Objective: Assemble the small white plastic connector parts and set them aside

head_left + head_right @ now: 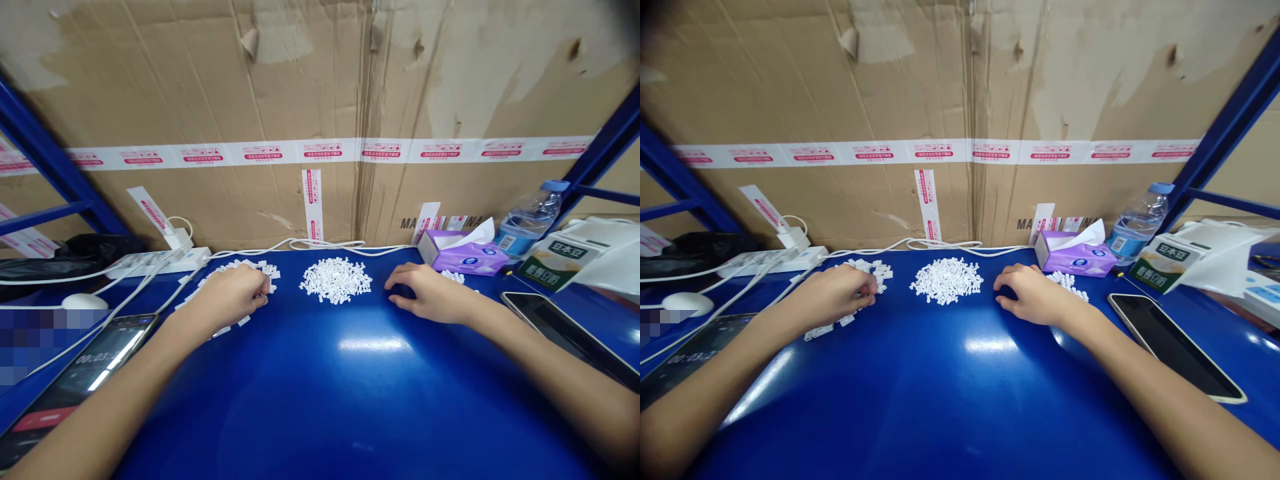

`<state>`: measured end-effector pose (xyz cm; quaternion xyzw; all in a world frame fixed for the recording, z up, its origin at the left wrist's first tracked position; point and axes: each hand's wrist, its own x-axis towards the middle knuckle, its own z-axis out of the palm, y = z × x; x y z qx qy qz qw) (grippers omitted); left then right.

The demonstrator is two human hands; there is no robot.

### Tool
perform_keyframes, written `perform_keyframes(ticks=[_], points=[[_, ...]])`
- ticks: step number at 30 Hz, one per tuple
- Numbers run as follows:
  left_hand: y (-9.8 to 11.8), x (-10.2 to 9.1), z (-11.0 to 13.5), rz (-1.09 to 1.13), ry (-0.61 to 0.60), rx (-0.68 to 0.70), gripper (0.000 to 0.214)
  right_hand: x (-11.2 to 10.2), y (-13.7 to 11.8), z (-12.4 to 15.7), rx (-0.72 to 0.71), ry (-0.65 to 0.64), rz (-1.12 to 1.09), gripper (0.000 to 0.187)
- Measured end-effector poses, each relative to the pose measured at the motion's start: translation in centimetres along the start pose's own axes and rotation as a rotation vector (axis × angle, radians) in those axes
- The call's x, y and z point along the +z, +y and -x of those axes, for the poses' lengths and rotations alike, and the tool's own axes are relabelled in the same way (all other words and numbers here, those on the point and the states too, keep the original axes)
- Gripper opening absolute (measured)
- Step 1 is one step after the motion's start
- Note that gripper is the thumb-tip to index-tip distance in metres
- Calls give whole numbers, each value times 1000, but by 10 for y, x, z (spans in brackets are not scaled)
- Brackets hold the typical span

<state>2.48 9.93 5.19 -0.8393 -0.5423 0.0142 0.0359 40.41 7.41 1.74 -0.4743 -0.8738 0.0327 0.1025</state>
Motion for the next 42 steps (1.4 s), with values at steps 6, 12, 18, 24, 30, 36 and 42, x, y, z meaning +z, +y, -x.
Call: perform_keyframes(ticks=[6, 12, 18, 24, 30, 36, 42], points=[[-3, 5, -2, 112, 55, 169, 28, -1, 1, 0, -2, -17, 9, 20], [28, 7, 4, 388, 118, 382, 29, -1, -1, 0, 6, -17, 1, 20], [66, 23, 10, 673, 155, 375, 19, 1, 0, 0, -8, -18, 5, 21], [78, 41, 9, 730, 152, 305, 16, 7, -4, -3, 10, 23, -13, 20], [74, 41, 7, 757, 175, 303, 21, 10, -9, -5, -3, 71, -52, 18], [71, 41, 6, 735, 120, 310, 26, -2, 2, -4, 9, 144, -83, 23], [78, 47, 6, 769, 131, 281, 21, 10, -14, -7, 47, 158, -153, 23]])
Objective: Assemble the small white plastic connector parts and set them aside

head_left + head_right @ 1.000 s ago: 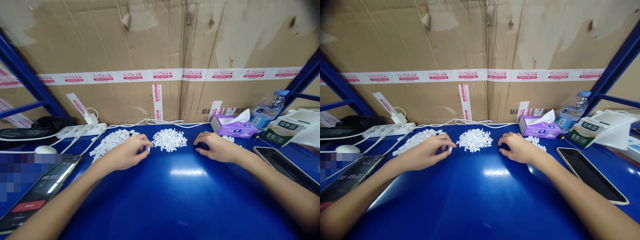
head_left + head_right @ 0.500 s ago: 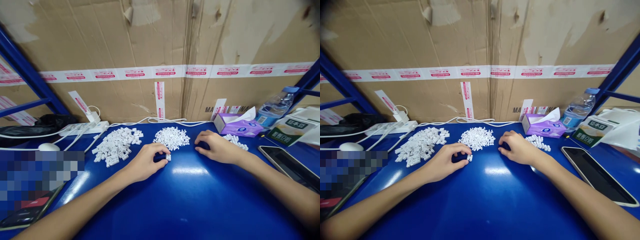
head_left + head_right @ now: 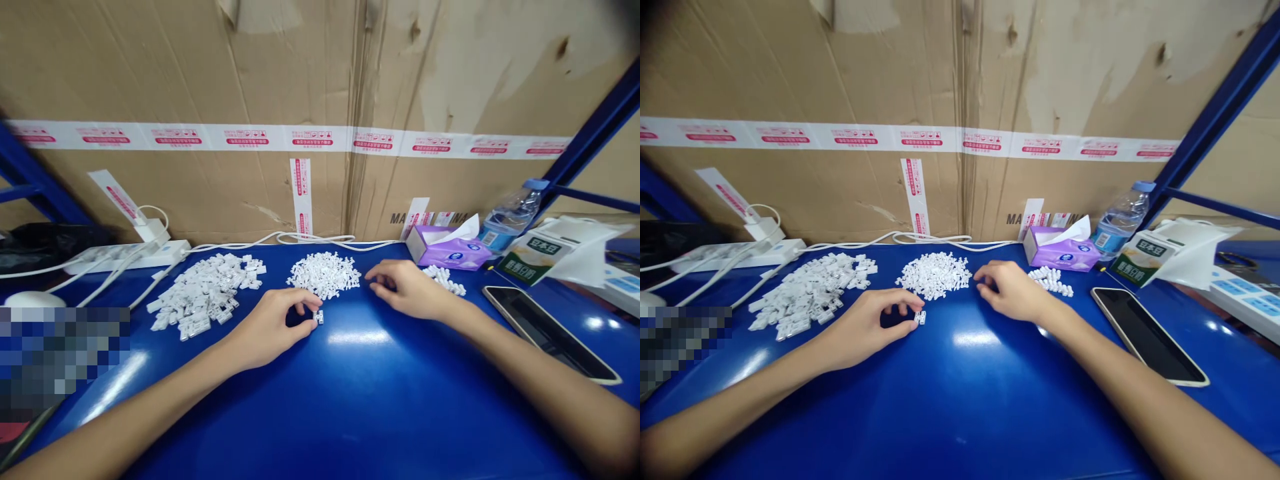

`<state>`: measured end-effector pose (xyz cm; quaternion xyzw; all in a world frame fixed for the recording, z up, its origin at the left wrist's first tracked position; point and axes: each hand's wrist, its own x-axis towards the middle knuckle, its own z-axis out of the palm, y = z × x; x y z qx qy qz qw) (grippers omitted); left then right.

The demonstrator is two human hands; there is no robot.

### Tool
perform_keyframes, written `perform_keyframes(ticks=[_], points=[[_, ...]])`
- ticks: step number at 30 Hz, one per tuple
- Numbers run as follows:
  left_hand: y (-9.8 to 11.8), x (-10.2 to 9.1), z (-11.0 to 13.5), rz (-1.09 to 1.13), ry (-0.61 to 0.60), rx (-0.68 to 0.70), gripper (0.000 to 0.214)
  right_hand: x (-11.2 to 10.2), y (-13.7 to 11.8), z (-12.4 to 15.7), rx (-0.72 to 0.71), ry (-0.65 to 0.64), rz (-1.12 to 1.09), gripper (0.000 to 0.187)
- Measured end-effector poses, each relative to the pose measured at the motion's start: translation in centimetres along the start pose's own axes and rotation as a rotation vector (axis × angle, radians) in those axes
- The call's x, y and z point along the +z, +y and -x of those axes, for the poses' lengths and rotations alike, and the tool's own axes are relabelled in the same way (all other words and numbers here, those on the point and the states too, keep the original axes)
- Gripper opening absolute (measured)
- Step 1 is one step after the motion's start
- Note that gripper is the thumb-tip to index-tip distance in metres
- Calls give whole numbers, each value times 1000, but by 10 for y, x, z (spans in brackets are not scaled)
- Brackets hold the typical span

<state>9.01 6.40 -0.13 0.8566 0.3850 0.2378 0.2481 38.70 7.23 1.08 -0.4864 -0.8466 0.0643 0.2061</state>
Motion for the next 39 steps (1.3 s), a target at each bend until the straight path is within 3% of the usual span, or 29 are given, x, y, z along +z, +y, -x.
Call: perform_keyframes(ticks=[6, 29, 39], points=[[5, 4, 2, 2, 35, -18, 17, 16, -23, 1, 3, -106, -26, 31], [3, 5, -2, 10, 44, 0, 16, 21, -22, -1, 36, -42, -75, 5], [5, 5, -1, 2, 42, 17, 16, 24, -20, 1, -19, -22, -125, 9]])
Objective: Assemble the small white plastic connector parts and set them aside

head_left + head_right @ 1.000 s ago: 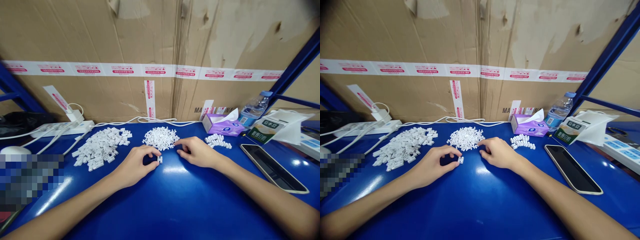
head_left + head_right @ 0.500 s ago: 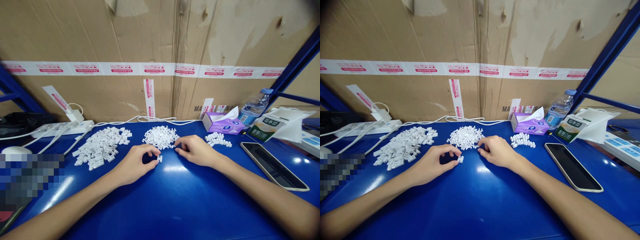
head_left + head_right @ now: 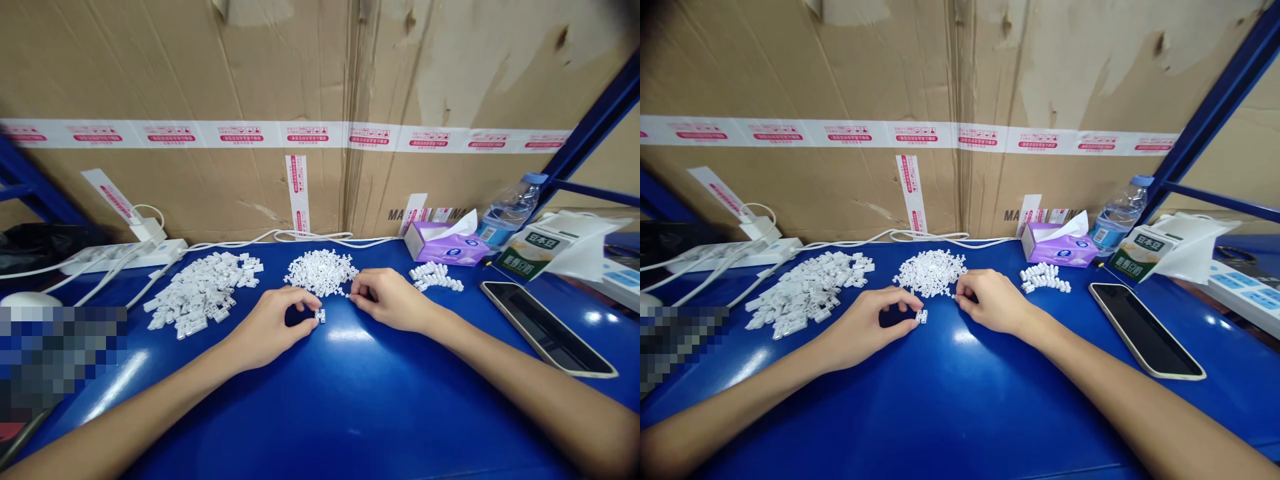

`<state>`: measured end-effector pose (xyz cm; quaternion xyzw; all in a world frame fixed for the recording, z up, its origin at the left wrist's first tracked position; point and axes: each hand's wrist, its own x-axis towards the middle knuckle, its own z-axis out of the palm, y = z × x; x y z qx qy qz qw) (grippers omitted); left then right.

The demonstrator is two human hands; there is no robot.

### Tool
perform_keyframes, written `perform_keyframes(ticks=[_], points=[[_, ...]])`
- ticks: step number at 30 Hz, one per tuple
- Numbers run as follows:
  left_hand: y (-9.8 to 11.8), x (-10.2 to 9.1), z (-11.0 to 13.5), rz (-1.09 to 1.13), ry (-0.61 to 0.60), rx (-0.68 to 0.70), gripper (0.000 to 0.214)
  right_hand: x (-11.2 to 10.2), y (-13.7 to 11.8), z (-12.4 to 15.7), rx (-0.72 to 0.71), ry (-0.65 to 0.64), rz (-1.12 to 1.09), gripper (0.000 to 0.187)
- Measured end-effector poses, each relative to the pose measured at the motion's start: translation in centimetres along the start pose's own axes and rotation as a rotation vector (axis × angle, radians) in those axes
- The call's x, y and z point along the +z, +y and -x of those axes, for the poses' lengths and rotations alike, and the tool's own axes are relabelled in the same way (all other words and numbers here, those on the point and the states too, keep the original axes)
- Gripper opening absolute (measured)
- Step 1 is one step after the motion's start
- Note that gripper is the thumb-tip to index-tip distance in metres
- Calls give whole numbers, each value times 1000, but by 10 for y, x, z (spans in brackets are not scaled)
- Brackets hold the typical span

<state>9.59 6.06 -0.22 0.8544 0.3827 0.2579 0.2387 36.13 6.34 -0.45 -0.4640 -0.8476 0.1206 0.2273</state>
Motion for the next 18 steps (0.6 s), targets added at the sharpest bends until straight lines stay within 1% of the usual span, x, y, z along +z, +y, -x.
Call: perform_keyframes(ticks=[4, 10, 18], points=[[2, 0, -1, 8, -6, -5, 15, 0, -2, 0, -20, 19, -1, 9], [2, 0, 0, 5, -9, -1, 14, 0, -4, 1, -32, 19, -14, 7], [2, -1, 0, 12, -12, -8, 16, -1, -5, 1, -34, 12, -16, 9]])
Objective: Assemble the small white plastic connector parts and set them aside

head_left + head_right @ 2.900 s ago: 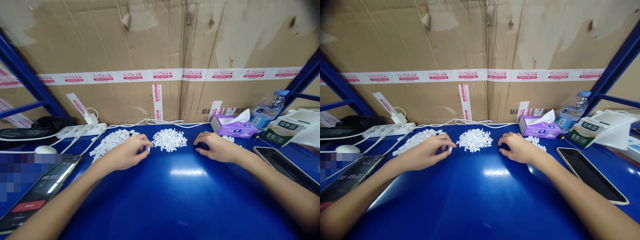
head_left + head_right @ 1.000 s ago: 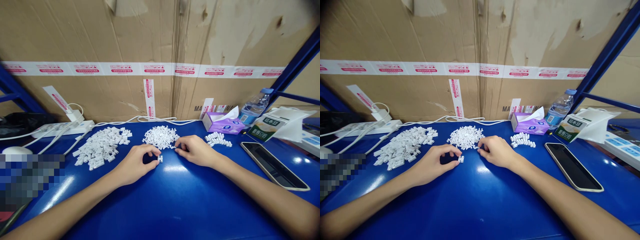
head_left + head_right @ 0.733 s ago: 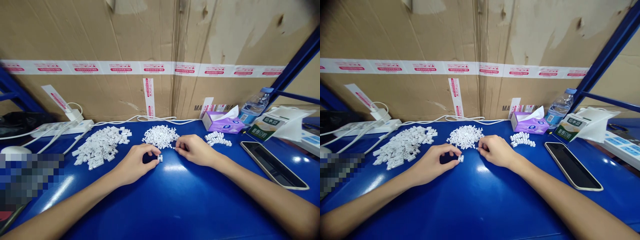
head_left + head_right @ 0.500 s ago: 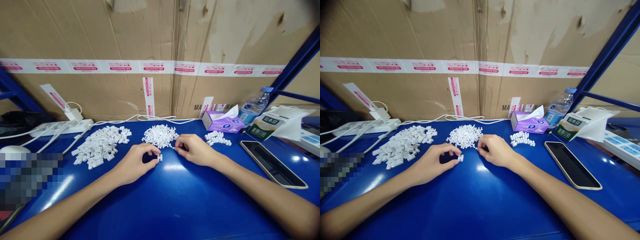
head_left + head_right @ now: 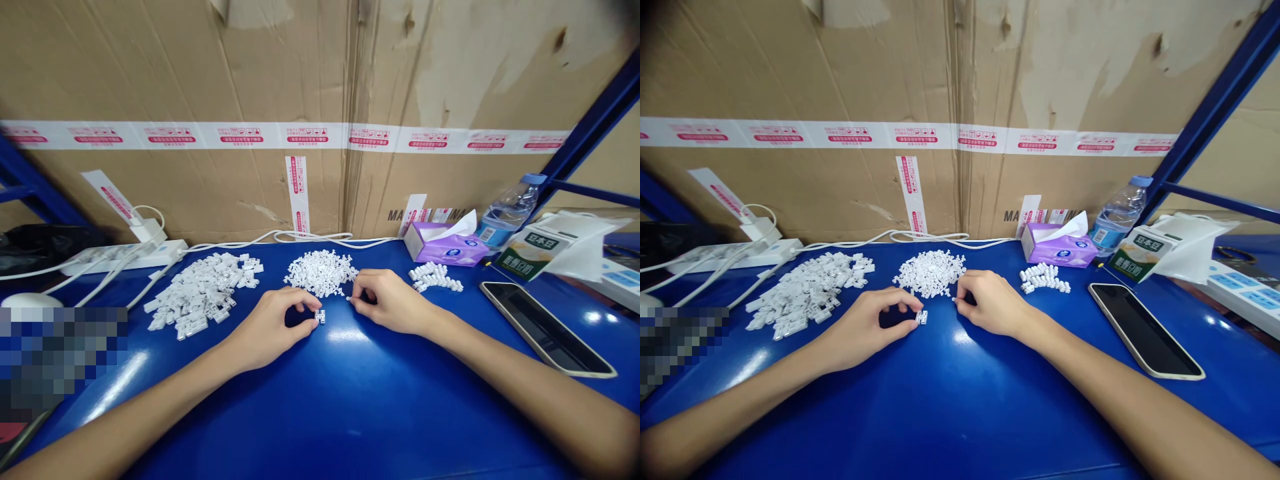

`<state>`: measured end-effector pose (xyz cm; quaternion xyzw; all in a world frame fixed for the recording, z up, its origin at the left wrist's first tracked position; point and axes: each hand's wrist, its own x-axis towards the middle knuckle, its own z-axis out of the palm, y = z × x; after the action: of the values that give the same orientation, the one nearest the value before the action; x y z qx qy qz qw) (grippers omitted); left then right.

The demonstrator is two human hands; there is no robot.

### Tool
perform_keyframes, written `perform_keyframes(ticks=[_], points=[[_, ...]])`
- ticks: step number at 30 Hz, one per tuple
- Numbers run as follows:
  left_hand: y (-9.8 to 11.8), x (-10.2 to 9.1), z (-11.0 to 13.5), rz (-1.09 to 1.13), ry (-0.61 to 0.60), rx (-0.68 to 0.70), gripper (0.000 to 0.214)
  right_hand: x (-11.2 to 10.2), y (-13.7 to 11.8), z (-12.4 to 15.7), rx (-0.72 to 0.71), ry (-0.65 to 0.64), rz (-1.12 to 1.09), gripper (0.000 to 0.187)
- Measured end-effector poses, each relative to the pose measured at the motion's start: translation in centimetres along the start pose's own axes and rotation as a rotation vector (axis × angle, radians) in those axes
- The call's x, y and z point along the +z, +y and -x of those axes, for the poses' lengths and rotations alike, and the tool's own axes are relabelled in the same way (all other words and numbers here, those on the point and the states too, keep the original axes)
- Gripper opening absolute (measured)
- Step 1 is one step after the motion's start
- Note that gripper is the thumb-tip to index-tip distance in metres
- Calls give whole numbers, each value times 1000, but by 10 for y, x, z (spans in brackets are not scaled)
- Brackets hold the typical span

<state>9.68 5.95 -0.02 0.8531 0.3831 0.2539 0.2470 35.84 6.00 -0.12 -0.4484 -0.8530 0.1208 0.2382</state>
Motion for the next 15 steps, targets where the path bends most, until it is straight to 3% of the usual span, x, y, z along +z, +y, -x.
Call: perform_keyframes(ticks=[15], points=[[0, -1, 0, -4, 0, 6, 16, 0, -1, 0, 13, -4, -17, 11]])
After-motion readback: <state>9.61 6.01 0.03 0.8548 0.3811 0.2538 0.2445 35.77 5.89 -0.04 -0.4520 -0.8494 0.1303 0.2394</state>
